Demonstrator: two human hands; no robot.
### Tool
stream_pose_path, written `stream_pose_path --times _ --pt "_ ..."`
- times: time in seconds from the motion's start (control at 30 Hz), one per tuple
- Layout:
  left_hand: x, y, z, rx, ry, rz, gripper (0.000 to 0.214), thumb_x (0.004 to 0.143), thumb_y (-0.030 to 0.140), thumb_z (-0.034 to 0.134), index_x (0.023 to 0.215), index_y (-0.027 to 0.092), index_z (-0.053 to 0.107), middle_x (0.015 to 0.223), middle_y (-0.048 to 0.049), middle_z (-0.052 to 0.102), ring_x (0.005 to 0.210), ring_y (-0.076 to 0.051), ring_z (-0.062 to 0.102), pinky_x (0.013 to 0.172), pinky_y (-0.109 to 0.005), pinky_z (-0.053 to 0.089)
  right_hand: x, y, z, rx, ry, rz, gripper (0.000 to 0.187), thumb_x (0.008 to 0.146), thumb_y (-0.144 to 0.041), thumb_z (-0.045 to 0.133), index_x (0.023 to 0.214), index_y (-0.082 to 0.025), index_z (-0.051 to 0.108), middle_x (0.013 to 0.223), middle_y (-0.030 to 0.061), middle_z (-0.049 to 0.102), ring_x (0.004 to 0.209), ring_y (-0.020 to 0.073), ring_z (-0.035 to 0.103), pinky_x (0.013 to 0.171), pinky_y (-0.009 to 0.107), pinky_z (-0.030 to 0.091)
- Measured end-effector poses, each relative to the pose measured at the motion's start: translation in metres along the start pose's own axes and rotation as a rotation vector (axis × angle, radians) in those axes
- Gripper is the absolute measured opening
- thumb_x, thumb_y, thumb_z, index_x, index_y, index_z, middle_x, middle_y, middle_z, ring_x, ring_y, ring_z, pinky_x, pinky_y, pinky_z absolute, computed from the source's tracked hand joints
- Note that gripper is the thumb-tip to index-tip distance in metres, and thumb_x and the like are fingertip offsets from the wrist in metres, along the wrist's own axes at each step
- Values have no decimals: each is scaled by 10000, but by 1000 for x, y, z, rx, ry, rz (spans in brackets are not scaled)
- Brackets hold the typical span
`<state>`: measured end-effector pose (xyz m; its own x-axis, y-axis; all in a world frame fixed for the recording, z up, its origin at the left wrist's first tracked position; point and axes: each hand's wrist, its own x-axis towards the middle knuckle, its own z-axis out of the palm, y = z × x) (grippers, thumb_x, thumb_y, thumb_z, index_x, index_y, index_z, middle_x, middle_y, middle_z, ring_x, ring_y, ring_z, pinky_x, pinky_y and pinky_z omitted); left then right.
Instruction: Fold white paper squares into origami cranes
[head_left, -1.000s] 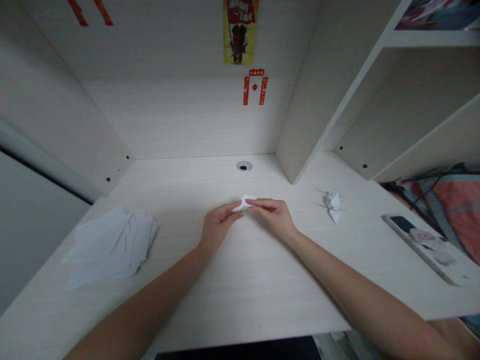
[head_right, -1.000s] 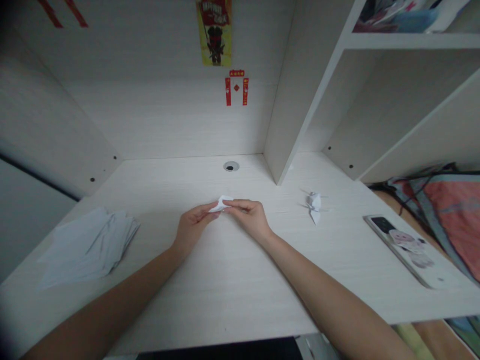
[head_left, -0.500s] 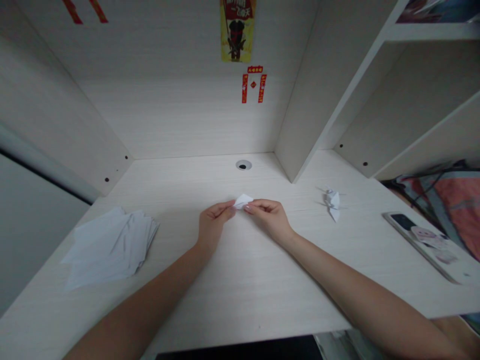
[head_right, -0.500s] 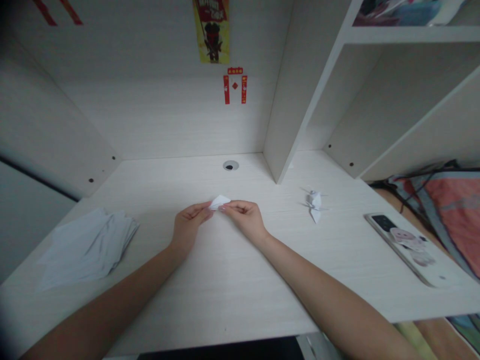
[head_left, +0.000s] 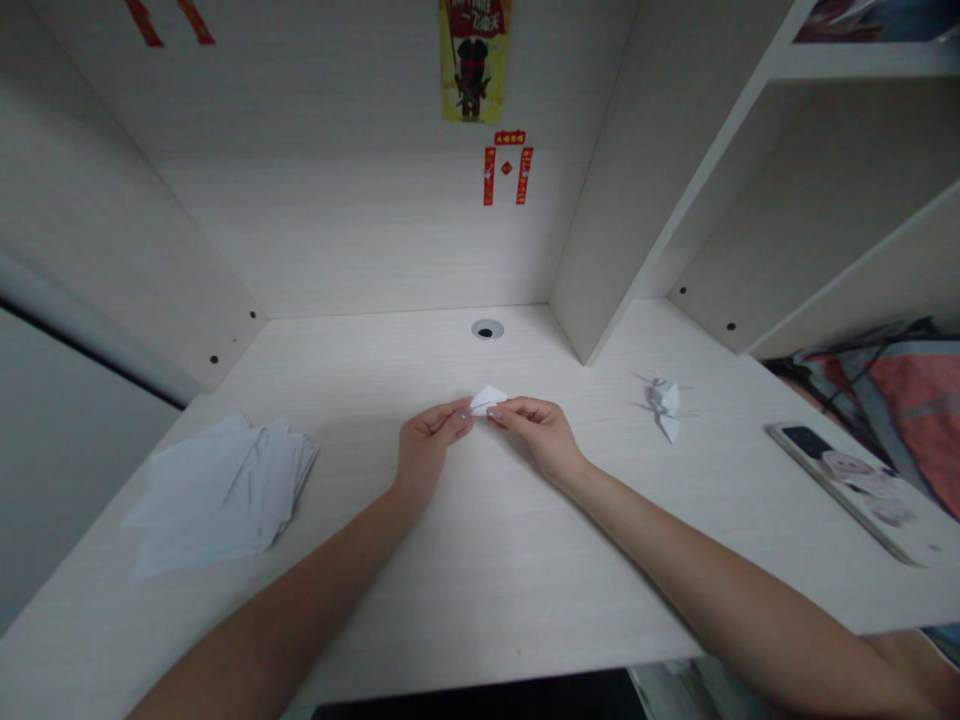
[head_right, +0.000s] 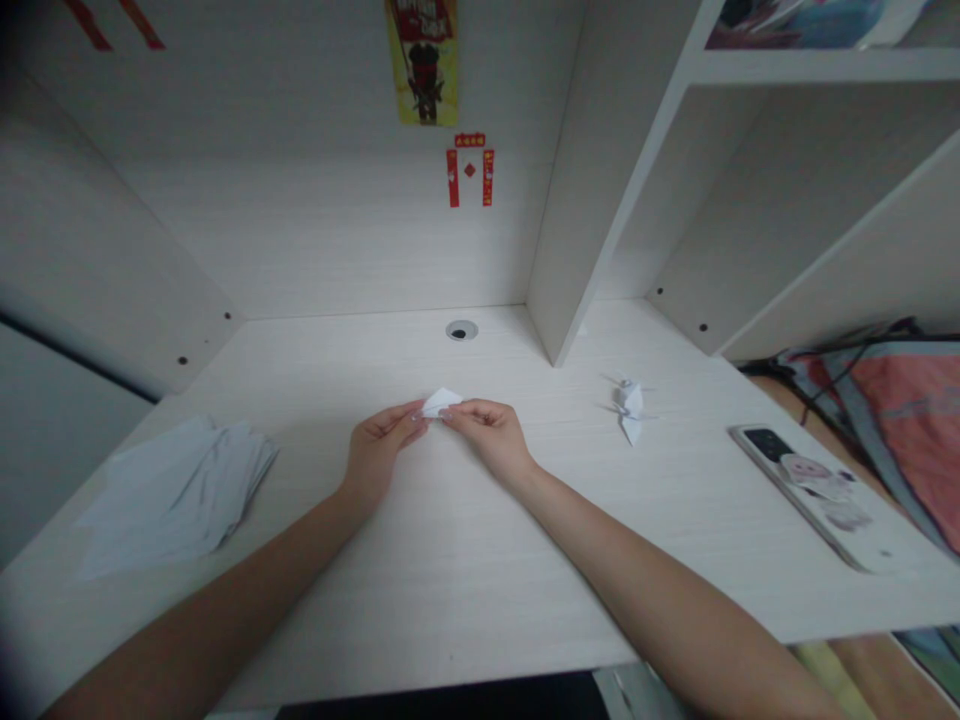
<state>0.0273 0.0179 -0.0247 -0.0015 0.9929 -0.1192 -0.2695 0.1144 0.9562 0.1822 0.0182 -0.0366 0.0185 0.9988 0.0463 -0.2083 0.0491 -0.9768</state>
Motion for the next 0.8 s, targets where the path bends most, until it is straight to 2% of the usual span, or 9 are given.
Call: stream_pose_path --times 0.37,0.6,0.8 --pt "0 -1 0 20 -38 -2 309 619 259 743 914 172 718 865 -35 731 785 -152 663 864 -309 506 0 -2 0 45 -57 -15 182 637 -302 744 771 -192 692 691 2 691 624 114 604 635 241 462" --pt "0 -2 -1 79 -62 35 307 625 253 740 919 169 715 869 -38 731 787 -160 665 851 -310 511 0 -1 2 104 0 41 165 640 -306 740 731 -182 678 717 16 710 639 118 639 667 242 495" --pt "-2 0 0 107 -57 29 290 633 252 734 911 172 716 844 -33 733 781 -157 665 841 -301 513 -2 0 4 88 46 36 175 632 -313 744 722 -181 672 654 5 697 603 116 638 659 243 502"
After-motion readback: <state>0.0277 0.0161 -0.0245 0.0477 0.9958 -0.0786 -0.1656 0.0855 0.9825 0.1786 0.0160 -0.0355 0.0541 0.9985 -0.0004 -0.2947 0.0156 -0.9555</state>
